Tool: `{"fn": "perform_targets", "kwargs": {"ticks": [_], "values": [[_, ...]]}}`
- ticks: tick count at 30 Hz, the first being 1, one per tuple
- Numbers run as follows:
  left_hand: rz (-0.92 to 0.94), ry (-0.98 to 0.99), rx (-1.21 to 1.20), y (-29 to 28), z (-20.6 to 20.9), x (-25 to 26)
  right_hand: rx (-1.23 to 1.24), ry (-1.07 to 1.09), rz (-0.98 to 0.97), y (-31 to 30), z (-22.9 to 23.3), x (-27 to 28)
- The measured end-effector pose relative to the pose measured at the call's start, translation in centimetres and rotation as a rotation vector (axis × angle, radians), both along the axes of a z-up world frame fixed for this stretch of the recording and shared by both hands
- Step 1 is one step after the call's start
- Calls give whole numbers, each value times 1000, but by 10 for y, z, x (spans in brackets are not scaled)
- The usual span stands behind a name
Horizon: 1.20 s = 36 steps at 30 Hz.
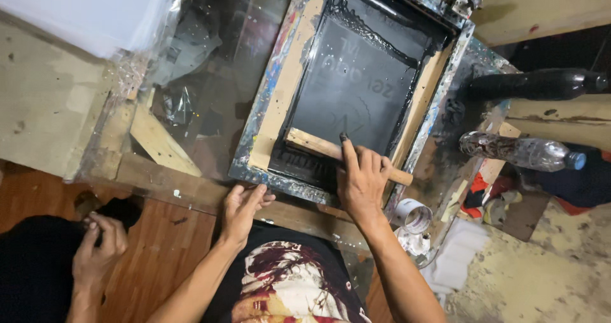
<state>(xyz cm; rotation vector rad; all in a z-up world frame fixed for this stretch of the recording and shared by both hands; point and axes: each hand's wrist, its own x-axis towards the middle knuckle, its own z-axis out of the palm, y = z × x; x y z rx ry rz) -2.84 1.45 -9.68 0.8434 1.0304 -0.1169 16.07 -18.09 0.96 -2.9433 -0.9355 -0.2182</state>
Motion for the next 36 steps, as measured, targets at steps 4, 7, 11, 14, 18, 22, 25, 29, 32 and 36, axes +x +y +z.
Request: {"fn": "perform_targets", "kwargs": {"ticks": [4,7,11,14,18,22,25,29,32,36], "values": [[-39,7,21,0,-15,-6,-13,-53,16,2,-5,8],[-74,26,30,1,-19,-8,-87,-14,-36,4,-6,32],[-122,28,58,6,-5,-5,-135,24,-59,18,-3,89],[1,-61,9,10,19,9,-162,60,-101,20,-10,143],[-18,-98,16,15,17,7,-175,41,-96,30,-12,217],[-44,-234,-17,17,8,-4,-117,57,-24,40,4,249],[-83,-234,-6,19,20,-1,-20,138,54,37,32,237],[-186,-270,-3,31,74,14,137,226,164,32,84,178],[-90,-467,-211,31,116,19,188,204,136,8,139,116],[-228,-665,-37,49,213,74,330,91,49,-11,201,50]]}}
